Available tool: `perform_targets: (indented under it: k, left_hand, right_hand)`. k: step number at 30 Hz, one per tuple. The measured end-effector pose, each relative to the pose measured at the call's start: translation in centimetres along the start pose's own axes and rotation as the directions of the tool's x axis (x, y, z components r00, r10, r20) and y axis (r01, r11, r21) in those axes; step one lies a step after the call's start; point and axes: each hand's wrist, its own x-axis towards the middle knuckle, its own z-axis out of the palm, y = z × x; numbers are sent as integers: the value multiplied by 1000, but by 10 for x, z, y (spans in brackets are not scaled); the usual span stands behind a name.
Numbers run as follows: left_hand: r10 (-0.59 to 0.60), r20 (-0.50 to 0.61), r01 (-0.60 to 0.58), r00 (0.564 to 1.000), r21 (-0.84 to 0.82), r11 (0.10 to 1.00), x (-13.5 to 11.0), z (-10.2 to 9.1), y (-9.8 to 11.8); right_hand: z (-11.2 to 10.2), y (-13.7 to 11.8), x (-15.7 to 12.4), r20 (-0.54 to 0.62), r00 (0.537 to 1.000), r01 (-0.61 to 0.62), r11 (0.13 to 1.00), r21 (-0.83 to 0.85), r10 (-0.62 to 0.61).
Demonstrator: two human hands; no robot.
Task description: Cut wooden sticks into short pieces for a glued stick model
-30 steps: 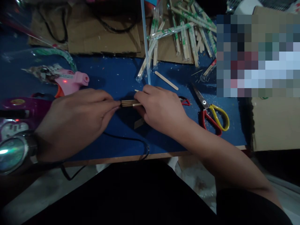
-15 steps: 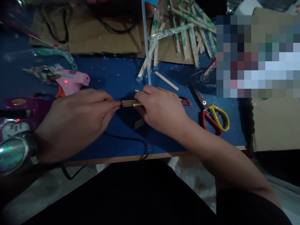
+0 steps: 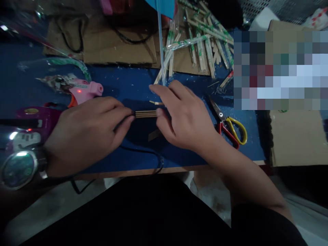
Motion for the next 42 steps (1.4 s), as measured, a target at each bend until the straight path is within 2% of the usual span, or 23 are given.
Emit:
perform_targets:
  k: [3, 8, 11, 15, 18, 22, 24, 26, 30, 35, 42]
  left_hand:
    - [-70, -12, 67, 998, -123, 990, 2, -2, 5]
    - [-72, -41, 60, 997, -255, 965, 3, -1, 9]
    - [-34, -57, 20, 998, -226, 974, 5, -7, 14]
    - [95, -37, -100, 995, -171, 980, 3, -20, 21]
    - [128, -3, -127, 992, -176, 976, -5, -28, 21]
    - [66, 38, -58, 997, -177, 982, -22, -26, 13]
    - [41, 42, -33, 998, -172, 985, -27, -21, 10]
    - [48, 35, -43, 998, -119, 992, -30, -15, 8]
    - [94, 15, -94, 995, -32, 995, -30, -9, 7]
    - [118, 14, -116, 993, -102, 988, -36, -2, 4]
    - [192, 18, -185, 981, -189, 964, -40, 2, 3]
  right_hand:
    - [-7, 4, -2, -25, 995, 98, 995, -35, -98]
    - [-2, 9, 0, 117, 980, 176, 974, -145, -159]
    - [1, 6, -1, 175, 958, 256, 950, -179, -226]
    - [-6, -2, -5, 180, 927, 361, 913, -188, -330]
    - [-18, -2, -10, 154, 941, 328, 926, -188, -302]
    - [-25, 10, -21, 156, 971, 208, 962, -174, -182]
    - [-22, 16, -28, 177, 973, 180, 966, -187, -147]
    - [-17, 20, -33, 194, 967, 198, 964, -180, -163]
    - [-8, 24, -39, 150, 966, 228, 967, -114, -210]
    - [-4, 35, -45, 195, 976, 134, 973, -188, -97]
    - [-5, 42, -63, 210, 975, 108, 976, -190, -67]
